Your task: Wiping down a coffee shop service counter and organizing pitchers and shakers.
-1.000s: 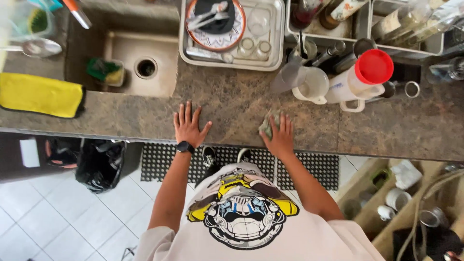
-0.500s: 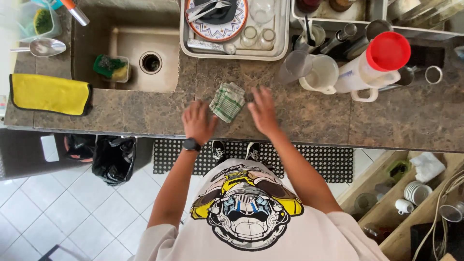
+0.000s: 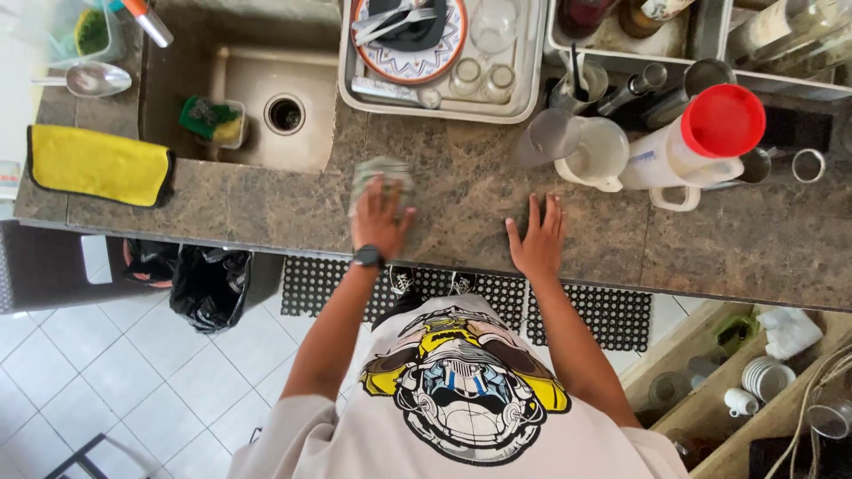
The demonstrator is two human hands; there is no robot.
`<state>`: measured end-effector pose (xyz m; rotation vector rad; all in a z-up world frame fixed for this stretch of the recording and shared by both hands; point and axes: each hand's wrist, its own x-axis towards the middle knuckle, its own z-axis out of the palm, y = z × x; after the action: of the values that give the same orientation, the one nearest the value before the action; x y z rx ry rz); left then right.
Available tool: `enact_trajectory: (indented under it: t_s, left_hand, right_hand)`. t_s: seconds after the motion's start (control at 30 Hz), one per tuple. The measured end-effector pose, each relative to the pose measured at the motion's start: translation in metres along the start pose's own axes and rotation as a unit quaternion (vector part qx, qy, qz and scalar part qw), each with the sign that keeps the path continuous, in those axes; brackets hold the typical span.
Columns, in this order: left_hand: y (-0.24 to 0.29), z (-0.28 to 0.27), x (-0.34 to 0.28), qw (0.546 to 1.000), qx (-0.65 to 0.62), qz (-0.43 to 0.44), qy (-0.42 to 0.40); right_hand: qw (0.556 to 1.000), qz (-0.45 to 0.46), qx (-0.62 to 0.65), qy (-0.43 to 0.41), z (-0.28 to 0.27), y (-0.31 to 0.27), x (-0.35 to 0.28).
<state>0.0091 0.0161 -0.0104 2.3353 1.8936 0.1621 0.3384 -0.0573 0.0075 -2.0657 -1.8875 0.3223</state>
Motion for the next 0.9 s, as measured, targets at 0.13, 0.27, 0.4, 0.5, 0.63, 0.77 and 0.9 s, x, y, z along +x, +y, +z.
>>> enact_trajectory:
  t_s: [0.13, 0.27, 0.4, 0.5, 0.63, 0.77, 0.9]
  left_hand:
    - [-0.019, -0.037, 0.026, 0.991, 0.007, -0.096, -0.095]
    - [-0.008, -0.029, 0.081, 0.988, 0.022, -0.103, -0.117]
    - [0.030, -0.012, 0.099, 0.996, 0.015, -0.017, -0.087]
    - [0.043, 0.007, 0.067, 0.994, -0.041, 0.086, -0.047]
    - [0.014, -0.015, 0.033, 0.995, -0.035, 0.075, -0.047]
    - [-0.016, -0.020, 0.049, 0.999, -0.007, -0.032, -0.041]
    - [-0.005, -0.014, 0.084, 0.996, 0.006, -0.060, -0.062]
  right_hand:
    - [1.000, -0.003, -0.012, 0.024, 0.001, -0.004, 0.002]
    - [1.000, -0.004, -0.002, 0.023, -0.003, -0.006, 0.004]
    - [1.000, -0.002, -0.003, 0.028, 0.000, -0.006, 0.004]
    - [1.000, 0.004, -0.005, 0.006, -0.002, -0.006, 0.004]
    - [1.000, 0.001, 0.000, -0.001, -0.001, -0.003, 0.004]
    - [1.000, 0.000, -0.025, 0.012, 0.001, -0.004, 0.004]
    - [0.999, 0.001, -0.036, 0.014, -0.004, -0.009, 0.005]
